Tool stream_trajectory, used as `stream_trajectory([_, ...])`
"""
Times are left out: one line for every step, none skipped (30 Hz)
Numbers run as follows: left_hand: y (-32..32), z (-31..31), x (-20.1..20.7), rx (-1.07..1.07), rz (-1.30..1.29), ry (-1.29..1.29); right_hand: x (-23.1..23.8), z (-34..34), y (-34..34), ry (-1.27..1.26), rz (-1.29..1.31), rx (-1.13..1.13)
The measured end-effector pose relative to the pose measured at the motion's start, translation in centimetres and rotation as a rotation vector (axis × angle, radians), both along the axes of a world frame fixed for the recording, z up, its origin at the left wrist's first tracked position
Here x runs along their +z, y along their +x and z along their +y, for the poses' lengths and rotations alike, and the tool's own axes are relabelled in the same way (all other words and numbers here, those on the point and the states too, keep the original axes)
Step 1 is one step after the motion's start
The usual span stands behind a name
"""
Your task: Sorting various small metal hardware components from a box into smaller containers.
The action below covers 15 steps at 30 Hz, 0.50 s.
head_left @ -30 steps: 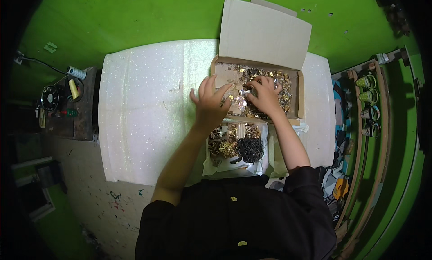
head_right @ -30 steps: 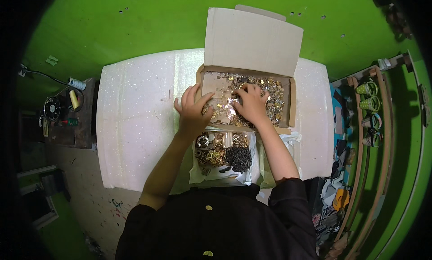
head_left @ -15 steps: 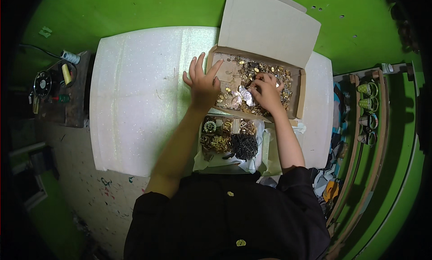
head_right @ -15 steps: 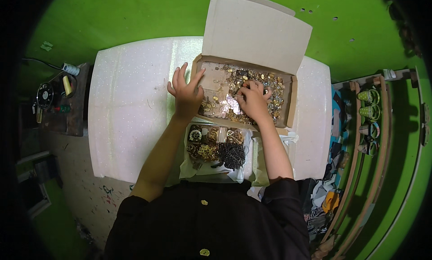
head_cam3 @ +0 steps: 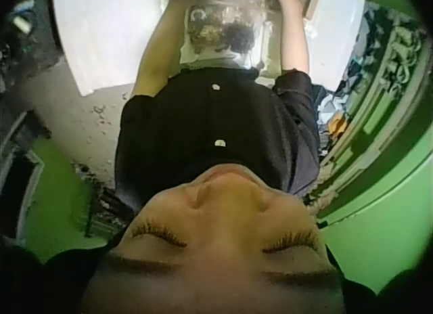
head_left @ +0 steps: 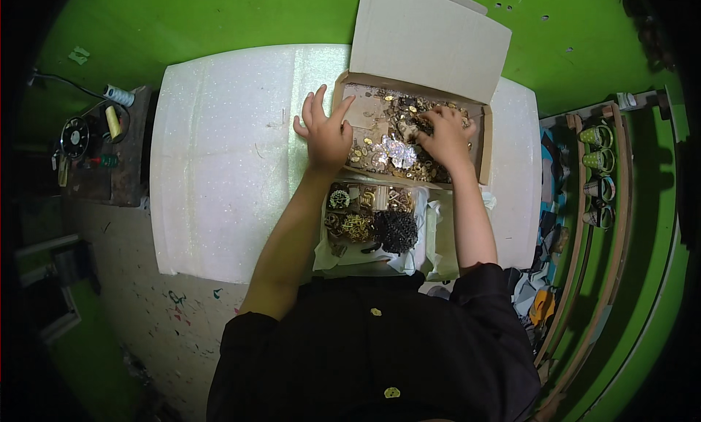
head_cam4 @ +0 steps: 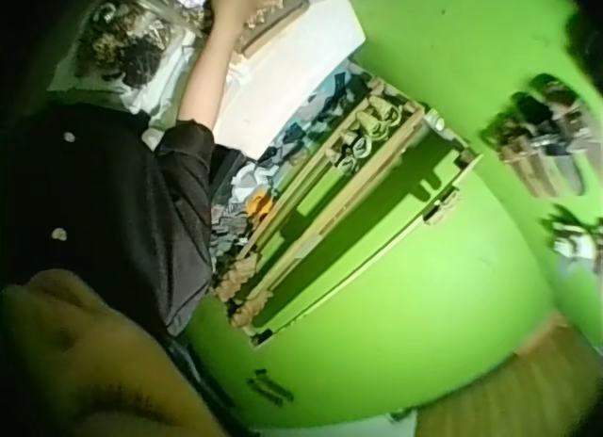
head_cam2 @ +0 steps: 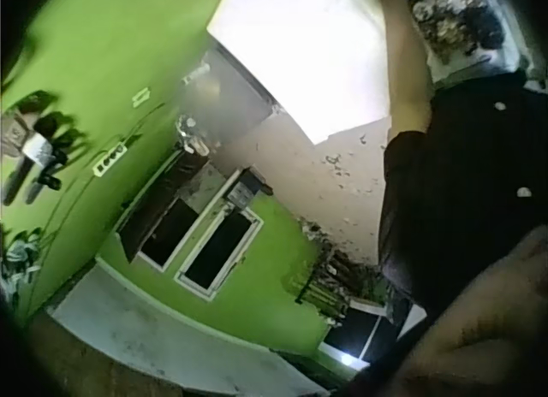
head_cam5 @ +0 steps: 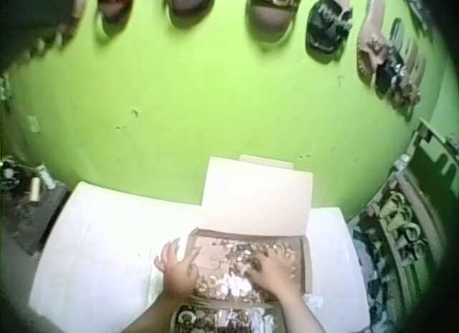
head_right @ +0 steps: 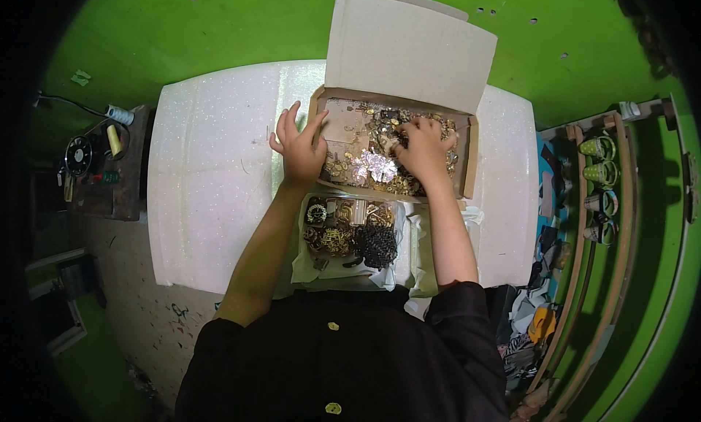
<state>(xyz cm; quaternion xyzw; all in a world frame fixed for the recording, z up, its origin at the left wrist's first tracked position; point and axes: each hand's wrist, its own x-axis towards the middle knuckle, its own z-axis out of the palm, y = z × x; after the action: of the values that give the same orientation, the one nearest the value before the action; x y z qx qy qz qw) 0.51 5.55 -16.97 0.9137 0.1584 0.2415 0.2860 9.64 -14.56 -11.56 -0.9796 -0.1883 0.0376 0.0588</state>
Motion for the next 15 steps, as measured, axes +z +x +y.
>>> stream_trajectory([0.0,0.0,0.0,0.001,-0.001,0.001,0.2,0.5,-0.4,-0.010,0.100,0.068])
stream_trajectory([0.1,-0.1,0.0,-0.002,-0.002,0.001,0.4,0.9,-0.8,-0.021,0.199,0.133])
stream_trajectory([0.2,-0.1,0.1,-0.002,-0.002,0.003,-0.1,1.1,-1.1,-0.019,0.199,0.133])
stream_trajectory([0.2,-0.2,0.1,0.002,-0.004,0.001,-1.2,1.2,-1.4,-0.112,0.198,0.156])
stream_trajectory([0.2,-0.2,0.1,0.009,-0.005,0.000,-1.7,1.4,-1.7,-0.204,0.198,0.182])
stream_trajectory([0.1,-0.2,0.1,0.012,-0.003,0.002,-2.1,1.5,-1.8,-0.179,0.173,0.182])
stream_trajectory([0.1,-0.3,0.1,0.008,-0.001,0.005,-2.2,1.2,-1.9,-0.178,0.174,0.184])
stream_trajectory([0.0,-0.2,0.1,0.007,0.001,0.007,-1.5,1.2,-2.0,-0.135,0.195,0.170])
stream_trajectory([0.0,-0.1,0.0,0.013,0.003,0.008,-1.2,1.1,-2.1,-0.094,0.216,0.155])
stream_trajectory([-0.1,-0.1,-0.1,0.009,0.002,-0.010,-1.7,0.8,-2.0,-0.065,0.161,0.166])
stream_trajectory([0.0,-0.1,-0.1,-0.001,-0.002,-0.028,-1.6,0.4,-1.8,-0.066,0.160,0.167])
stream_trajectory([-0.1,-0.1,0.0,0.000,-0.002,-0.030,-1.4,0.2,-1.7,-0.071,0.134,0.156])
stream_trajectory([-0.1,-0.2,0.0,-0.001,0.003,-0.032,-1.3,-0.1,-1.5,-0.076,0.108,0.145])
stream_trajectory([-0.3,-0.3,0.1,0.000,0.010,-0.035,-1.2,-0.2,-1.5,-0.053,0.099,0.132])
stream_trajectory([-0.3,-0.4,0.1,0.000,0.012,-0.038,-0.9,-0.4,-1.3,-0.056,0.101,0.133])
